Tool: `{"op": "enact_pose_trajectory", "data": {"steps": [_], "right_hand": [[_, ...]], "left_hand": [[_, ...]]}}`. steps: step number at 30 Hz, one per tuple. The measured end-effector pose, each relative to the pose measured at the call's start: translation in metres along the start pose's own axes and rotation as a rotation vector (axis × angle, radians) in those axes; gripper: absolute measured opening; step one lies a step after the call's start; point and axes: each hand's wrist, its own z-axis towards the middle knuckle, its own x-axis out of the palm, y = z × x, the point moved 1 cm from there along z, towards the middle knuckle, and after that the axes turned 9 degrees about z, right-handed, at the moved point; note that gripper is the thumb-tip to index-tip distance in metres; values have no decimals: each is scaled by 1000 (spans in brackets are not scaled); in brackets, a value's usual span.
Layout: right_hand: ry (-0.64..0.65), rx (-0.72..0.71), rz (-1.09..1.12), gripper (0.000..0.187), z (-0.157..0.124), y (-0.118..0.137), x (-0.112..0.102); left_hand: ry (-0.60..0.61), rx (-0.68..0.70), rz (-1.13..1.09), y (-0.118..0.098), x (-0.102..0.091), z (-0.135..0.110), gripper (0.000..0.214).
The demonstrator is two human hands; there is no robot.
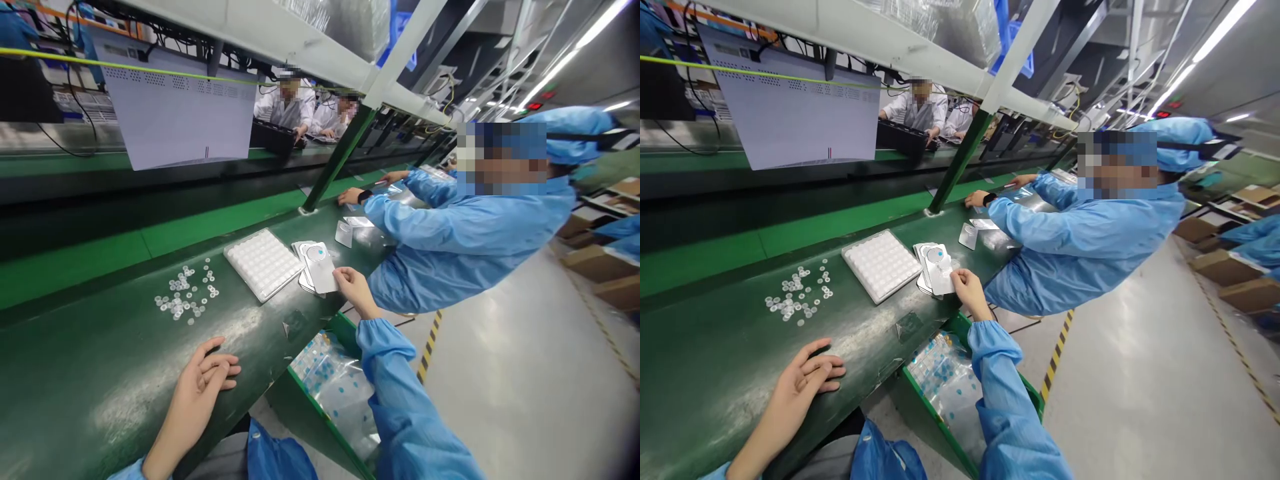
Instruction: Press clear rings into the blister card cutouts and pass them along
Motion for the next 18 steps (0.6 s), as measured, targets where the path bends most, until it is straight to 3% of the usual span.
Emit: {"op": "enact_pose_trajectory", "data": {"steps": [5,8,10,13,16,18], "right_hand": [[-201,-141,38,33,-5,31,-9],[-202,-197,83,38,-35,56,-4],[-86,-227,118,39,-78,72,20],[247,-231,217,33,-168,86,82],[570,-118,374,27,-251,90,133],[682,-85,394,24,-280,92,151]], "left_hand": [[0,-12,-36,0,-1,-1,80],[-18,11,-64,-3,3,0,72],[-45,56,-109,-7,7,0,66],[-110,161,-266,-18,9,1,65],[-197,160,-406,-24,-4,-1,56],[-245,95,-461,-24,-21,-6,52]]}}
